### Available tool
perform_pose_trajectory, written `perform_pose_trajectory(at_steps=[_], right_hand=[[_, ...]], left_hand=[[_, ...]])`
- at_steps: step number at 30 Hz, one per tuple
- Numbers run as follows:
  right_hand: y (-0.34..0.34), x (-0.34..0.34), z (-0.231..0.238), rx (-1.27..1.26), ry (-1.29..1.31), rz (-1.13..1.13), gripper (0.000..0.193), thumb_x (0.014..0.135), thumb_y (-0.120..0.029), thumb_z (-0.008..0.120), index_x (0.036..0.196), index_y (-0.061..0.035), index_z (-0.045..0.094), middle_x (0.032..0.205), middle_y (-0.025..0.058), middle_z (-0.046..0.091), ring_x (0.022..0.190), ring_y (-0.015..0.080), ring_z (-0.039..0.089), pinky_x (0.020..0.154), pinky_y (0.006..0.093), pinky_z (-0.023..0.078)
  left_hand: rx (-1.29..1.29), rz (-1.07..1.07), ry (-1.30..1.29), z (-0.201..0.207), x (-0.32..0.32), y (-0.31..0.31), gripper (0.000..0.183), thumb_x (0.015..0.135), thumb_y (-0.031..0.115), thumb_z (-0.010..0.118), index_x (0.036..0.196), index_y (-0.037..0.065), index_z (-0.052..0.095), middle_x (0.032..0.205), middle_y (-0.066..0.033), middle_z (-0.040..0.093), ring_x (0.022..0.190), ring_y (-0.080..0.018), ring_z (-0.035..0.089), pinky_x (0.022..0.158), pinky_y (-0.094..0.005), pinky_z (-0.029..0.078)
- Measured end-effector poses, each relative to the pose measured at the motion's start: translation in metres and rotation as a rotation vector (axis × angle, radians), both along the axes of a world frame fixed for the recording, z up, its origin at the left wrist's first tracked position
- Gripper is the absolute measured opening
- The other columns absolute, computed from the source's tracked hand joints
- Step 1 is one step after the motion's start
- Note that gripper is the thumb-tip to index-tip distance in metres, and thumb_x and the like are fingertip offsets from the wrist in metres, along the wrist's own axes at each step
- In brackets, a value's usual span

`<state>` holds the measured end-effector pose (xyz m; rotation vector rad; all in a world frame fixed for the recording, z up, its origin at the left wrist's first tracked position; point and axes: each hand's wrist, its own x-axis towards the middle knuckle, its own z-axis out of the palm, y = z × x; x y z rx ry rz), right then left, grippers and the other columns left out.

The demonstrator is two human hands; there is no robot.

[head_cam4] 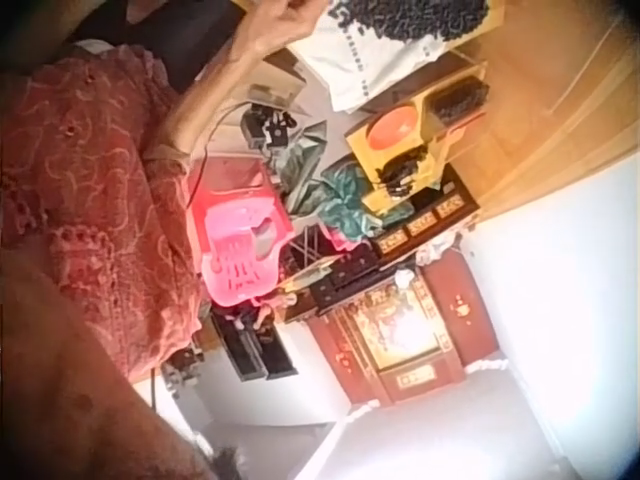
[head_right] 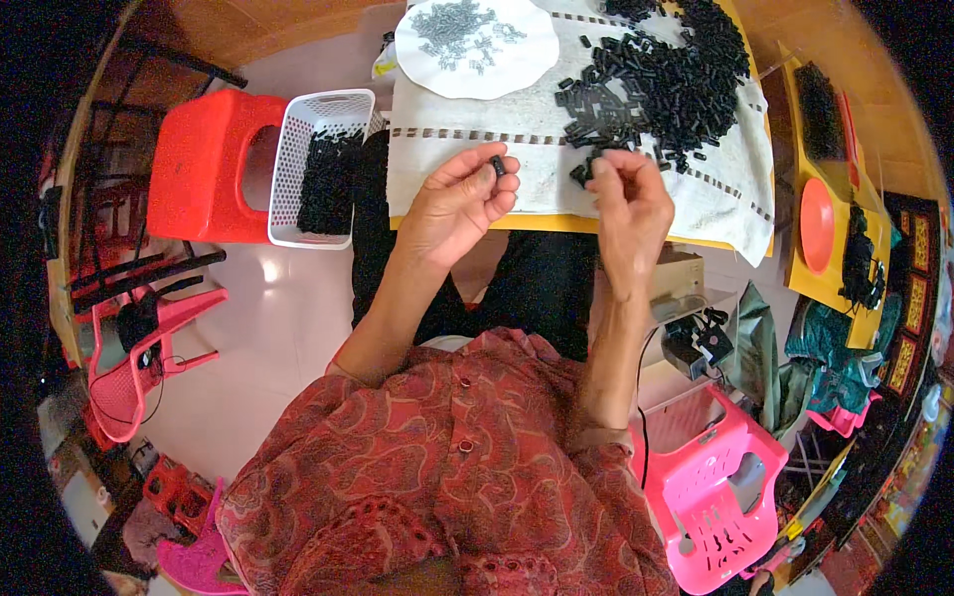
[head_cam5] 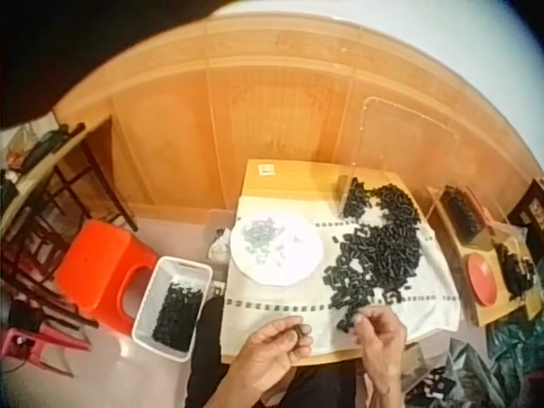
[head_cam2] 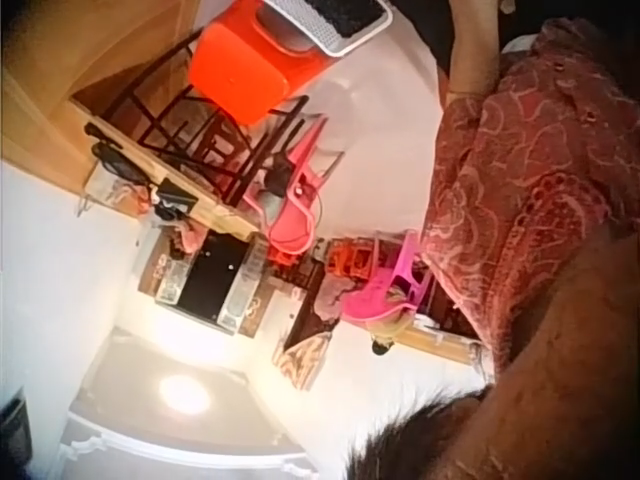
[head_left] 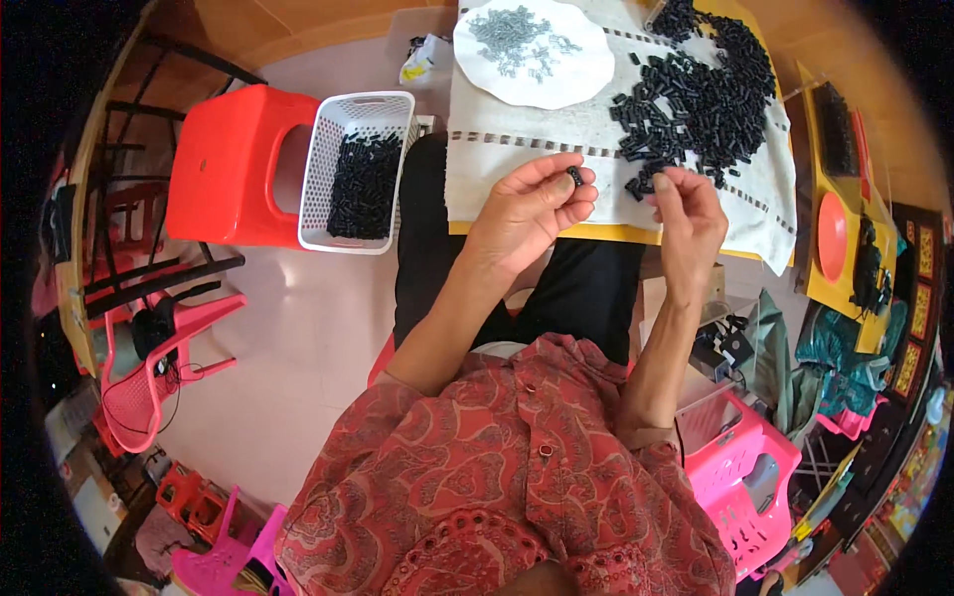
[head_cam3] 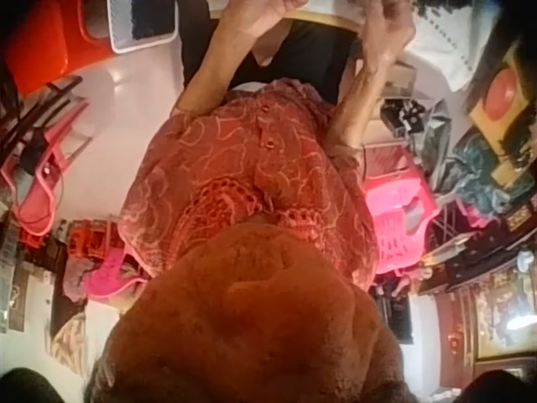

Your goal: The person assembles small components by picking metal pins and black plastic caps from the table and inserting the pins into the caps by hand.

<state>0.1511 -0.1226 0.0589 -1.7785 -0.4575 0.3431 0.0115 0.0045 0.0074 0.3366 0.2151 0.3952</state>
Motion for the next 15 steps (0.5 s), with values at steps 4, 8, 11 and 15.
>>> perform_pose_trajectory(at_steps=[4,8,11,15], right_hand=[[0.003,-0.031,0.007,0.120,0.134,0.101,0.011,0.089,-0.005,0.065,0.098,0.0002,0.063,0.081,0.0009,0.063,0.068,0.0067,0.057,0.059,0.0196,0.045],[0.007,-0.050,0.012,0.178,0.202,0.153,0.012,0.088,-0.003,0.066,0.099,0.0003,0.063,0.081,0.0003,0.062,0.069,0.0067,0.058,0.060,0.0189,0.045],[0.010,-0.055,0.014,0.197,0.209,0.178,0.013,0.087,-0.003,0.067,0.099,0.0005,0.064,0.082,0.0010,0.063,0.070,0.0063,0.058,0.062,0.0183,0.046],[0.015,-0.058,0.012,0.238,0.226,0.194,0.012,0.087,-0.002,0.067,0.098,0.0009,0.065,0.084,0.0021,0.065,0.071,0.0056,0.058,0.064,0.0183,0.047]], left_hand=[[-0.099,-0.018,-0.019,-0.002,0.001,0.001,0.027,0.093,0.006,0.057,0.120,0.001,0.057,0.108,-0.0128,0.063,0.090,-0.0164,0.063,0.079,-0.0274,0.053],[-0.130,-0.015,-0.026,-0.004,0.000,0.001,0.027,0.092,0.007,0.058,0.118,0.001,0.058,0.107,-0.0117,0.063,0.088,-0.0143,0.063,0.077,-0.0257,0.052],[-0.168,-0.014,-0.024,-0.002,0.000,0.002,0.025,0.092,0.008,0.059,0.117,0.002,0.059,0.105,-0.0107,0.064,0.085,-0.0128,0.063,0.076,-0.0254,0.052],[-0.123,-0.022,-0.070,-0.004,0.000,0.002,0.024,0.093,0.008,0.058,0.116,0.002,0.060,0.104,-0.0112,0.065,0.080,-0.0113,0.061,0.070,-0.0247,0.051]])
